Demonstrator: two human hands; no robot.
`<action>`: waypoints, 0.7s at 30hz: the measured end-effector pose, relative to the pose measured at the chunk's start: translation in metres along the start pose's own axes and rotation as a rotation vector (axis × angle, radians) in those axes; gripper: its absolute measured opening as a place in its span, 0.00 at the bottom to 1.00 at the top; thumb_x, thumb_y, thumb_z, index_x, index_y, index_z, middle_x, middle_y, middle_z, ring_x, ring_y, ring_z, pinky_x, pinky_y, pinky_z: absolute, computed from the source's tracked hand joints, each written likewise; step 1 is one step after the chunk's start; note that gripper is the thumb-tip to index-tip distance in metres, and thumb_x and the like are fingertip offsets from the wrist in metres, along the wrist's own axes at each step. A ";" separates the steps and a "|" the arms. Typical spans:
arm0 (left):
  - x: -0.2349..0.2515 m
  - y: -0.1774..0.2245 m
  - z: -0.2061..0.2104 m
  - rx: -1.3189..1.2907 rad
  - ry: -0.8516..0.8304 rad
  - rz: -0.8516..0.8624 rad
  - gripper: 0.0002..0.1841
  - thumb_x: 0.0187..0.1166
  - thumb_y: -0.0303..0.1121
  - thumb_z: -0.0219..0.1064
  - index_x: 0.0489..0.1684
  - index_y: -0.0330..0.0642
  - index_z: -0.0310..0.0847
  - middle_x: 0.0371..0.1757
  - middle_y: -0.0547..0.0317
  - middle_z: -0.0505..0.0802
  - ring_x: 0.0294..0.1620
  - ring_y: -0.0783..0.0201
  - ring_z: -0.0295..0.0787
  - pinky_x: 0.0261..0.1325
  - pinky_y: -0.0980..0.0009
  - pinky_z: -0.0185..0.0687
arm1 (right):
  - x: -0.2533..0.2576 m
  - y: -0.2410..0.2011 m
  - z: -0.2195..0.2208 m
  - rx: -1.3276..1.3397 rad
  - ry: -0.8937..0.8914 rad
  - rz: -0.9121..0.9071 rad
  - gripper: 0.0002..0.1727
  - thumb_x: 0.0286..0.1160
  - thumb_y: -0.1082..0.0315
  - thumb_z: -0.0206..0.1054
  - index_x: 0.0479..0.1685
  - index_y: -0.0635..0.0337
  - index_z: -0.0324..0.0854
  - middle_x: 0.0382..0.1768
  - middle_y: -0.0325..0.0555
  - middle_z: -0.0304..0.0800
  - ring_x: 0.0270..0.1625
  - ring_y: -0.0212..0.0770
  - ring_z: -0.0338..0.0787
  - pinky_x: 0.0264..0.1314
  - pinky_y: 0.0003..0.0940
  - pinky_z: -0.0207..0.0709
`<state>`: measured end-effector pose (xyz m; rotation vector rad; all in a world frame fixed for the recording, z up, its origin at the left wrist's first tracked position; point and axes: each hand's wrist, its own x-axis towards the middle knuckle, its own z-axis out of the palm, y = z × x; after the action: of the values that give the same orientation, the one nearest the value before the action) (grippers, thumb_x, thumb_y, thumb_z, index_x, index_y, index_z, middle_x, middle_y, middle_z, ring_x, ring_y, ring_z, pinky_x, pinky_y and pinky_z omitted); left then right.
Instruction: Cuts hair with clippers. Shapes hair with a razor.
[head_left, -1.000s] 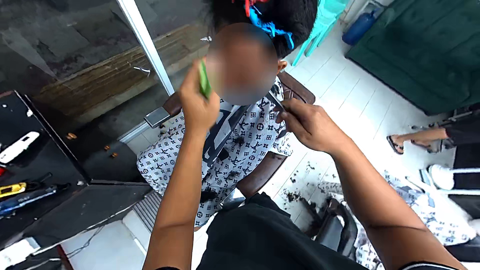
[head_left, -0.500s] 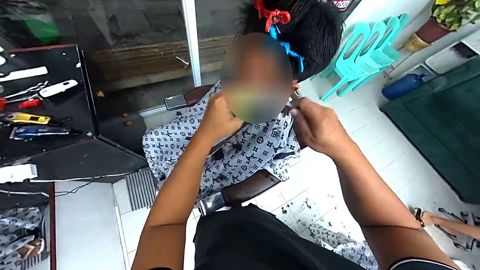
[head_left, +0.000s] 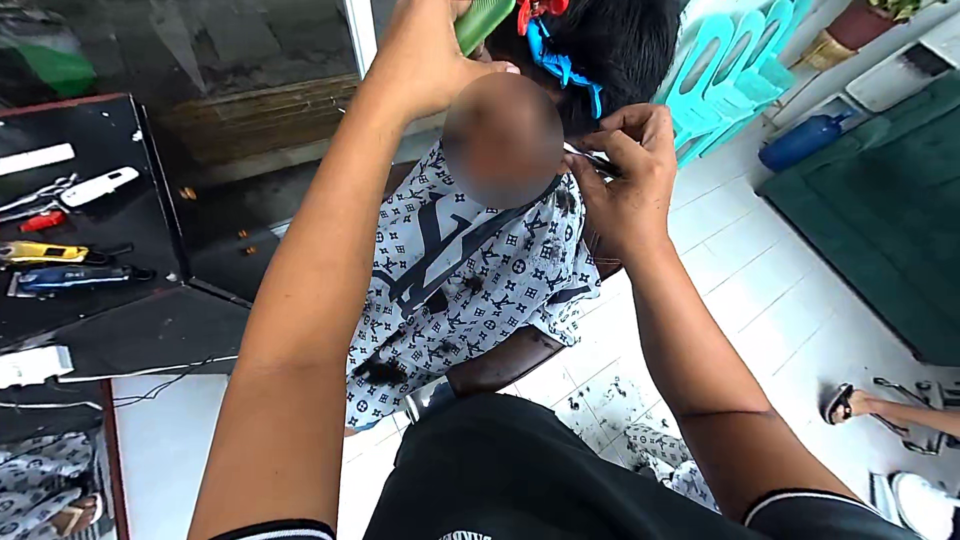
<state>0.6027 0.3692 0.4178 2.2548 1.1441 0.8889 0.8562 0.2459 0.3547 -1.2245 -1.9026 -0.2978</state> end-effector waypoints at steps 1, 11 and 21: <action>0.002 0.001 0.000 0.009 -0.011 -0.012 0.30 0.64 0.57 0.80 0.54 0.41 0.86 0.45 0.57 0.91 0.47 0.64 0.86 0.58 0.57 0.80 | 0.001 0.001 0.002 0.000 0.012 0.011 0.11 0.76 0.61 0.74 0.44 0.60 0.93 0.54 0.59 0.83 0.55 0.45 0.82 0.60 0.32 0.75; 0.013 0.001 -0.002 0.038 -0.070 -0.067 0.26 0.67 0.59 0.77 0.45 0.43 0.86 0.38 0.57 0.87 0.41 0.63 0.81 0.52 0.54 0.75 | 0.010 -0.003 0.017 -0.032 0.082 0.093 0.11 0.80 0.62 0.71 0.46 0.61 0.91 0.55 0.57 0.89 0.56 0.45 0.88 0.58 0.34 0.79; 0.016 -0.004 0.003 0.023 -0.058 -0.090 0.26 0.70 0.59 0.74 0.44 0.43 0.86 0.39 0.58 0.87 0.42 0.64 0.81 0.52 0.54 0.75 | 0.011 -0.002 0.021 -0.050 0.083 0.079 0.12 0.80 0.62 0.71 0.47 0.61 0.92 0.54 0.57 0.89 0.55 0.45 0.87 0.58 0.34 0.79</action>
<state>0.6098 0.3839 0.4184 2.2133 1.2255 0.7736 0.8416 0.2642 0.3499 -1.2970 -1.7810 -0.3509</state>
